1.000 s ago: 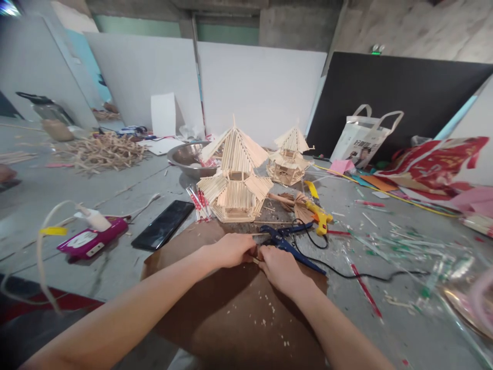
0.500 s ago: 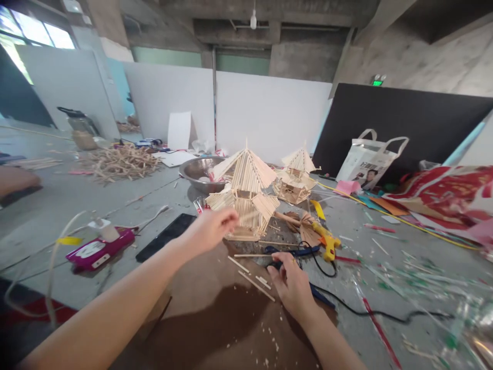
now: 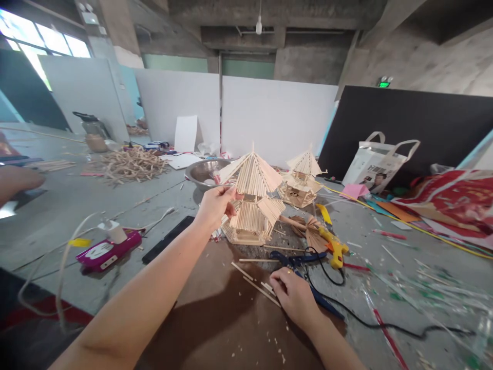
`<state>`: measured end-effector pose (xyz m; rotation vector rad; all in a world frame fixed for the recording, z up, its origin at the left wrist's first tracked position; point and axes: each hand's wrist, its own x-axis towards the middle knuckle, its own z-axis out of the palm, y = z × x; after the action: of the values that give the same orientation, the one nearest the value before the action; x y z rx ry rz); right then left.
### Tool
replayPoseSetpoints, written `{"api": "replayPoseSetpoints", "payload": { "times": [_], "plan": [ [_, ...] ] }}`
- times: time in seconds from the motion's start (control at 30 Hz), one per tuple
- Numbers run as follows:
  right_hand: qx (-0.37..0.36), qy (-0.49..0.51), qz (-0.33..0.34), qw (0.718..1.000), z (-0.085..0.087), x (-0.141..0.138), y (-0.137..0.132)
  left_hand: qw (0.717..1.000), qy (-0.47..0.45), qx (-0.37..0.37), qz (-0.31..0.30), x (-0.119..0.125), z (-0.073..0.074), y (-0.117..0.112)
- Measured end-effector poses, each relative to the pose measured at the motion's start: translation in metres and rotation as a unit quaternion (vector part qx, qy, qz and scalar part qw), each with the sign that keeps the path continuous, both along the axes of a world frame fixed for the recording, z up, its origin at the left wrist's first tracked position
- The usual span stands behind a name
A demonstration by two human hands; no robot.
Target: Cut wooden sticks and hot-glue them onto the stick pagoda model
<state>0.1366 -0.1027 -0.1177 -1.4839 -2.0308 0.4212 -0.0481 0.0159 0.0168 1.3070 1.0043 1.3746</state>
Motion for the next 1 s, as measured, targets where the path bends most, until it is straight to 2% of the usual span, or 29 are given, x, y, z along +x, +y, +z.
{"api": "replayPoseSetpoints", "payload": {
  "times": [0.13, 0.37, 0.8, 1.0],
  "plan": [
    [-0.012, -0.003, 0.001, 1.0, 0.0003, -0.0002, -0.0004, 0.999, -0.027, -0.014, -0.032, -0.0009, 0.0001, 0.0063],
    [-0.033, -0.011, -0.002, 0.999, 0.0022, -0.0001, -0.0007, 0.998, -0.034, -0.019, -0.052, -0.0028, -0.0004, 0.0078],
    [-0.05, -0.014, -0.003, 0.999, 0.0024, 0.0002, -0.0003, 0.998, -0.02, -0.028, -0.051, -0.0032, 0.0036, 0.0096],
    [-0.033, -0.02, -0.001, 0.999, 0.006, -0.0012, -0.0019, 0.998, -0.002, -0.024, -0.055, -0.0049, 0.0016, 0.0078]
  ]
}}
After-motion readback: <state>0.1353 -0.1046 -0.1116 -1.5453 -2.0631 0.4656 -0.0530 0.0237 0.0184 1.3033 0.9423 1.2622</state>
